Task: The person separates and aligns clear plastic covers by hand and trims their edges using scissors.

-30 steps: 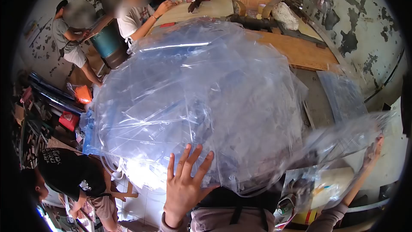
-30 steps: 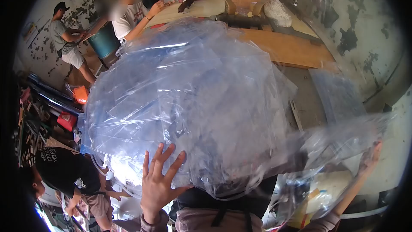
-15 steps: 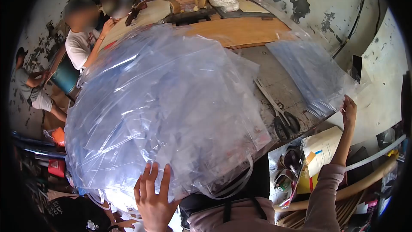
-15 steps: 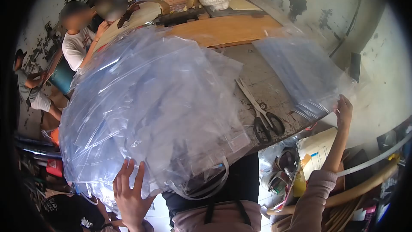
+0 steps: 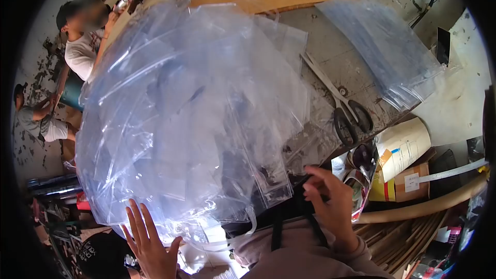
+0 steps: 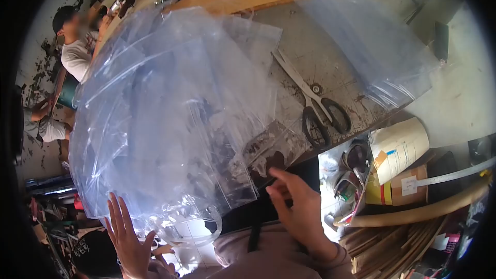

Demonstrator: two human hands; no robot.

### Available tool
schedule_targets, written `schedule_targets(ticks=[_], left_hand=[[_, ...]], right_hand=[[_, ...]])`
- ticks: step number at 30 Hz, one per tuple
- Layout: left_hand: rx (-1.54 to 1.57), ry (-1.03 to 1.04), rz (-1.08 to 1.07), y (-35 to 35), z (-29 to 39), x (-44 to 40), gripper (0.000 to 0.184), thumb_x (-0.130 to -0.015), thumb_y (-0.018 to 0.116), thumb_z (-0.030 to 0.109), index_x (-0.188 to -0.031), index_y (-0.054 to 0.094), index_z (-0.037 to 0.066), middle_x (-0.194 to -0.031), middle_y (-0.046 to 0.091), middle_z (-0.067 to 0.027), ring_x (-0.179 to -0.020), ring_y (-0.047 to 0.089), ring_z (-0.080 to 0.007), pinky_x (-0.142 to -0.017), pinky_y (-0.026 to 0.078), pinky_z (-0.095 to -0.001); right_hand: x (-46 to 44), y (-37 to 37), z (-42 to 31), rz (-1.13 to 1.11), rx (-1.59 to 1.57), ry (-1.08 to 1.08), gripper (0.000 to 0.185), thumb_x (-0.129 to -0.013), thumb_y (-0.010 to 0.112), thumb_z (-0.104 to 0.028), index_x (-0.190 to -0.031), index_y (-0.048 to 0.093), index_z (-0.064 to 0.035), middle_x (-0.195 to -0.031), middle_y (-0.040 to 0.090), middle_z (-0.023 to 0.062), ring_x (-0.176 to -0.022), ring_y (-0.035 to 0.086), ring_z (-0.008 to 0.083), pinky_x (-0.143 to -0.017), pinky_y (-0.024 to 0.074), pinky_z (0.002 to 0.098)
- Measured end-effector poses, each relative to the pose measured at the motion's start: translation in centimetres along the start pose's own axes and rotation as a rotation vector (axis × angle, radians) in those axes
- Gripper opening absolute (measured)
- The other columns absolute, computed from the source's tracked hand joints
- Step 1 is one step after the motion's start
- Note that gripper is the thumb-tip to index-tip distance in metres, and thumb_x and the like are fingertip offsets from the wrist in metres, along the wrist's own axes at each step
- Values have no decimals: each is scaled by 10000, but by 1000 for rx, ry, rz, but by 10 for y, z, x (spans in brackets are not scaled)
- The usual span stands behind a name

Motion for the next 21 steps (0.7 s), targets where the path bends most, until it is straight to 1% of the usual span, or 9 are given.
schedule_targets(ticks=[3, 5, 7, 8, 9, 11, 12, 15, 21], left_hand=[[33, 44, -106, 2, 1, 5, 991, -710, 704, 429, -1468, 178, 67, -1518, 148, -195, -1408, 137, -347, -1078, 202, -569], [68, 78, -72, -2, 6, 6, 925, -744, 686, 398, -1459, 211, 55, -1509, 181, -199, -1404, 129, -376, -1074, 189, -589], [115, 201, -68, -9, 36, 8, 777, -822, 627, 317, -1434, 260, 11, -1493, 212, -220, -1388, 145, -424, -1070, 203, -587], [272, 347, 68, -21, 60, 7, 588, -866, 564, 211, -1371, 377, -25, -1443, 307, -242, -1338, 259, -457, -1052, 250, -587], [544, 391, 50, -20, 86, 6, 479, -840, 583, 145, -1265, 492, -56, -1346, 430, -238, -1252, 397, -437, -1031, 319, -542], [664, 555, 97, -28, 147, -6, 730, -589, 835, 302, -1239, 570, 102, -1186, 533, -130, -1085, 539, -291, -819, 474, -399], [746, 515, 108, -32, 165, -17, 677, -627, 830, 237, -1221, 560, 55, -1050, 537, -119, -884, 578, -243, -743, 499, -334], [984, 292, 245, -17, 160, -31, 680, -539, 877, 230, -1118, 568, 53, -997, 524, -119, -794, 562, -212, -611, 475, -312], [1044, 293, 238, -4, 151, -41, 718, -457, 894, 341, -1034, 573, 60, -934, 503, -82, -694, 527, -144, -557, 459, -264]], right_hand=[[7, 15, 12, -84, -245, 113, 262, -836, 619, 21, -1096, 586, 10, -892, 634, 120, -805, 652, 152, -655, 550, 264], [6, 21, 13, -140, -290, 132, 286, -841, 604, 45, -1125, 572, 23, -892, 629, 98, -809, 633, 135, -691, 536, 253], [6, 26, 16, -193, -476, 243, 293, -846, 608, 36, -1136, 572, 26, -893, 622, 84, -812, 619, 123, -714, 525, 245], [9, 33, 19, -249, -657, 346, 300, -850, 612, 27, -1148, 572, 30, -893, 615, 69, -815, 605, 112, -737, 514, 237], [8, 31, 17, -256, -661, 346, 300, -850, 612, 27, -1148, 572, 30, -893, 615, 69, -815, 605, 112, -737, 514, 237], [9, 42, 11, -385, -829, 392, 306, -868, 608, -1, -1170, 575, 28, -908, 601, 40, -818, 575, 89, -759, 491, 222], [7, 42, 7, -395, -832, 391, 306, -868, 608, -1, -1170, 575, 28, -908, 601, 40, -818, 575, 89, -759, 491, 222], [3, 41, -2, -383, -892, 421, 294, -879, 596, -19, -1168, 581, 31, -918, 601, 35, -850, 567, 84, -760, 482, 217], [-2, 49, 1, -438, -902, 419, 295, -872, 596, -11, -1164, 581, 33, -927, 591, 36, -878, 555, 83, -794, 459, 217]])
Point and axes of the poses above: each hand's wrist, its own x-axis away from the middle knuckle, its own y-axis out of the palm, z = x × y, the point moved 10 cm from there along -x, towards the middle knuckle
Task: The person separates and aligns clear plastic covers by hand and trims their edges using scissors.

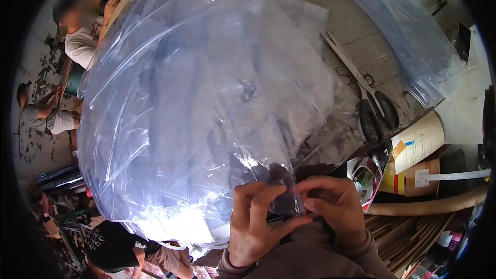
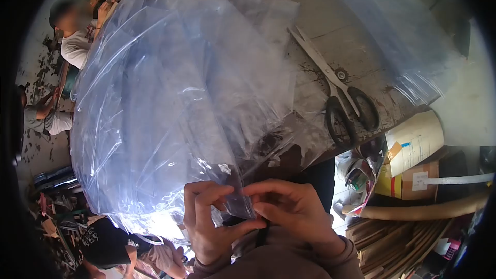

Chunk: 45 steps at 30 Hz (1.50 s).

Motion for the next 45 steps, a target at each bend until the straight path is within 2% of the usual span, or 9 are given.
schedule_targets(ticks=[2, 4, 14, 17, 20, 22, 28, 38, 45], left_hand=[[-4, -11, 0, -1, -2, 0, 726, -437, 888, 369, -1017, 580, 61, -930, 504, -78, -687, 524, -136, -555, 459, -259], [34, -20, -46, 2, -2, 0, 645, -547, 874, 294, -1071, 578, 60, -964, 490, -115, -781, 575, -225, -607, 513, -305], [52, -8, -44, 1, -6, -1, 649, -525, 865, 339, -1047, 597, 61, -956, 507, -95, -777, 571, -198, -599, 512, -293], [87, -8, -66, 1, -6, -3, 580, -575, 866, 276, -1040, 599, 56, -963, 513, -99, -757, 589, -201, -599, 519, -297], [111, 40, -138, 2, -1, -6, 455, -683, 803, 117, -1069, 577, 34, -974, 531, -111, -738, 615, -213, -604, 528, -309], [223, 48, -118, -2, -3, -6, 374, -746, 660, -43, -1098, 543, 6, -955, 567, -138, -727, 634, -238, -617, 532, -316], [339, -49, -3, -3, -20, 1, 366, -761, 547, -156, -1096, 526, -12, -891, 602, -162, -718, 634, -254, -605, 517, -316], [286, -11, -21, -7, -17, -3, 350, -741, 578, -145, -1056, 566, 8, -879, 599, -141, -705, 630, -228, -584, 508, -300], [146, 103, -7, -10, -8, -3, 286, -672, 763, 34, -926, 641, 80, -864, 606, -65, -692, 620, -187, -548, 506, -275]], right_hand=[[-2, 1, -3, -2, -39, -41, 293, -860, 599, 14, -1151, 585, 37, -932, 587, 47, -883, 556, 89, -799, 458, 226], [-2, 2, -5, 8, -48, -33, 297, -850, 604, 28, -1147, 585, 41, -934, 586, 51, -881, 557, 91, -797, 460, 229], [-2, -3, -10, 48, 36, -42, 284, -824, 636, 41, -1108, 616, 45, -942, 615, 68, -891, 580, 105, -788, 483, 239], [-2, -5, -10, 63, 34, -67, 283, -831, 633, 33, -1113, 611, 46, -941, 614, 64, -890, 579, 100, -788, 484, 239], [-4, -3, -11, 51, 24, -82, 281, -835, 626, 32, -1114, 608, 48, -943, 614, 61, -879, 576, 91, -773, 474, 228], [-4, -5, -10, 51, 55, -87, 280, -836, 619, 35, -1115, 606, 50, -944, 613, 60, -870, 573, 88, -763, 467, 222], [-4, -5, -12, 67, 113, -112, 276, -837, 602, 44, -1113, 605, 56, -925, 602, 51, -847, 560, 82, -742, 449, 211], [-2, -3, -10, 82, 59, -96, 275, -848, 609, 24, -1120, 590, 57, -913, 590, 48, -851, 556, 83, -752, 450, 218], [0, -1, -12, 85, 85, -107, 290, -849, 612, 22, -1134, 571, 51, -910, 588, 46, -870, 559, 86, -765, 456, 224]])
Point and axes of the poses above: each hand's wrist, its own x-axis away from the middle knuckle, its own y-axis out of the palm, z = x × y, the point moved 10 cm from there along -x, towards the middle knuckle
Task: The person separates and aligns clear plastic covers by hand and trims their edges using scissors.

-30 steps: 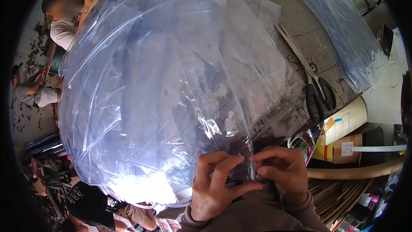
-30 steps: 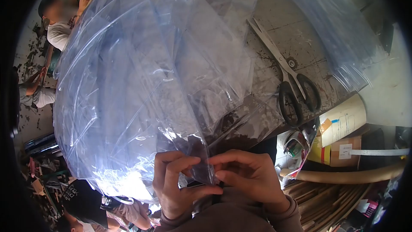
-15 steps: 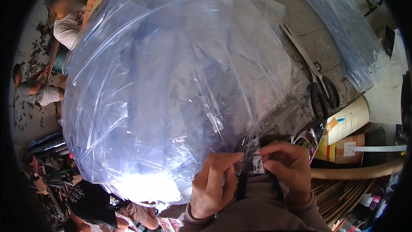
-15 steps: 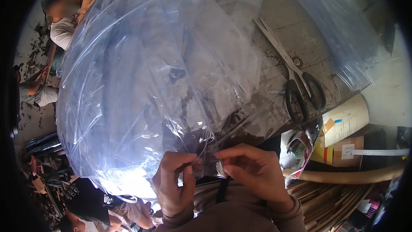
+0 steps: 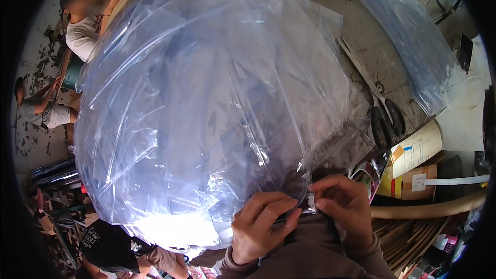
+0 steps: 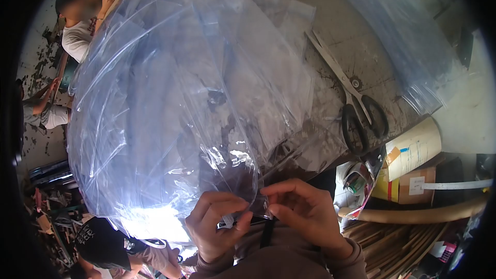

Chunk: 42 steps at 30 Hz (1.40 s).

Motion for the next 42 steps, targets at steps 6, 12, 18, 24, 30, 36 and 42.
schedule_targets(ticks=[6, 12, 18, 24, 30, 36, 42], left_hand=[[-73, 15, 29, 7, 6, -3, 289, -627, 783, 91, -875, 636, 91, -834, 615, -59, -661, 621, -189, -541, 507, -278], [-140, 44, 121, 4, 8, 0, 184, -666, 700, 60, -828, 612, 60, -778, 638, -78, -620, 634, -204, -517, 506, -289], [-99, 5, 201, -4, -4, 11, 186, -716, 683, -12, -882, 606, 25, -808, 672, -65, -626, 661, -163, -512, 516, -240], [126, -134, 240, -5, -27, 21, 124, -763, 673, -1, -867, 606, 7, -803, 685, -88, -619, 672, -167, -531, 524, -246], [194, -230, 215, -6, -35, 23, 95, -782, 660, 4, -870, 627, -6, -788, 686, -92, -627, 676, -173, -549, 530, -245], [206, -192, 153, -6, -30, 15, 122, -775, 655, -8, -895, 633, -10, -819, 684, -98, -641, 672, -168, -563, 534, -246], [159, -56, 79, -4, -15, 7, 152, -747, 623, 0, -896, 616, -30, -859, 671, -140, -698, 673, -199, -608, 538, -263]], right_hand=[[2, 0, 3, 22, 33, 15, 289, -851, 605, 28, -1136, 558, 49, -944, 575, 56, -892, 564, 92, -806, 467, 235], [2, 1, 0, 36, 195, -38, 312, -831, 625, 38, -1135, 556, 27, -936, 577, 52, -866, 578, 96, -792, 478, 237], [3, 2, -2, 63, 263, -109, 339, -801, 651, 63, -1125, 562, 14, -888, 589, 43, -851, 584, 94, -779, 483, 235], [3, 0, -3, 96, 236, -119, 338, -801, 646, 76, -1122, 562, 15, -896, 587, 45, -850, 579, 89, -771, 480, 233], [3, -1, -1, 90, 217, -97, 326, -808, 638, 75, -1120, 563, 17, -899, 586, 45, -852, 572, 85, -779, 470, 232], [3, -1, -1, 100, 205, -100, 310, -816, 631, 70, -1115, 566, 16, -911, 583, 46, -869, 576, 91, -794, 472, 235], [2, 0, -2, 114, 215, -125, 302, -831, 598, 88, -1123, 550, 27, -917, 582, 56, -884, 586, 104, -813, 475, 243]])
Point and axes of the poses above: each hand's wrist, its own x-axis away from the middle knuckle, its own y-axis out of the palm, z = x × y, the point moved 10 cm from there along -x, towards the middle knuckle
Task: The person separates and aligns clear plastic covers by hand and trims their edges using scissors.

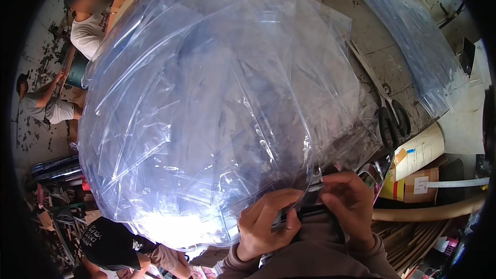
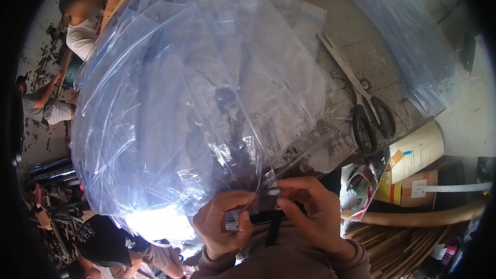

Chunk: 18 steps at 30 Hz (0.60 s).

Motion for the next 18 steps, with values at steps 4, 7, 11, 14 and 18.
schedule_targets(ticks=[4, 7, 11, 14, 18], left_hand=[[7, 11, -8, 1, 0, 0, 138, -769, 599, 37, -870, 602, -56, -834, 664, -170, -704, 674, -208, -626, 533, -273], [15, 1, -6, 1, 0, 0, 134, -774, 593, 37, -864, 598, -63, -829, 661, -170, -703, 673, -207, -631, 533, -269], [34, -45, -24, 3, -7, 5, 144, -784, 603, 50, -865, 587, -68, -845, 655, -178, -727, 672, -215, -642, 538, -276], [157, -150, 46, 0, -18, 9, 187, -722, 635, -3, -906, 604, 1, -917, 679, -112, -722, 673, -208, -628, 534, -266], [206, -140, 40, 1, -19, 7, 188, -718, 672, 10, -894, 602, 12, -931, 680, -111, -764, 673, -208, -651, 531, -266]], right_hand=[[0, 0, -1, 4, 13, -8, 302, -838, 580, 100, -1130, 541, 34, -915, 584, 60, -888, 586, 106, -819, 476, 245], [0, 0, -1, 3, 6, -13, 300, -832, 591, 91, -1123, 544, 30, -919, 582, 66, -870, 588, 110, -803, 480, 244], [10, 1, -33, 221, 691, -421, 333, -779, 660, 50, -1092, 552, 12, -1002, 532, 110, -784, 598, 151, -730, 496, 243], [29, 18, -56, 285, 874, -659, 364, -732, 698, 34, -1065, 558, -5, -1074, 466, 138, -766, 591, 192, -685, 500, 245], [25, 22, -40, 243, 503, -578, 448, -708, 695, 69, -1114, 522, -11, -1126, 408, 134, -866, 573, 206, -717, 514, 253]])
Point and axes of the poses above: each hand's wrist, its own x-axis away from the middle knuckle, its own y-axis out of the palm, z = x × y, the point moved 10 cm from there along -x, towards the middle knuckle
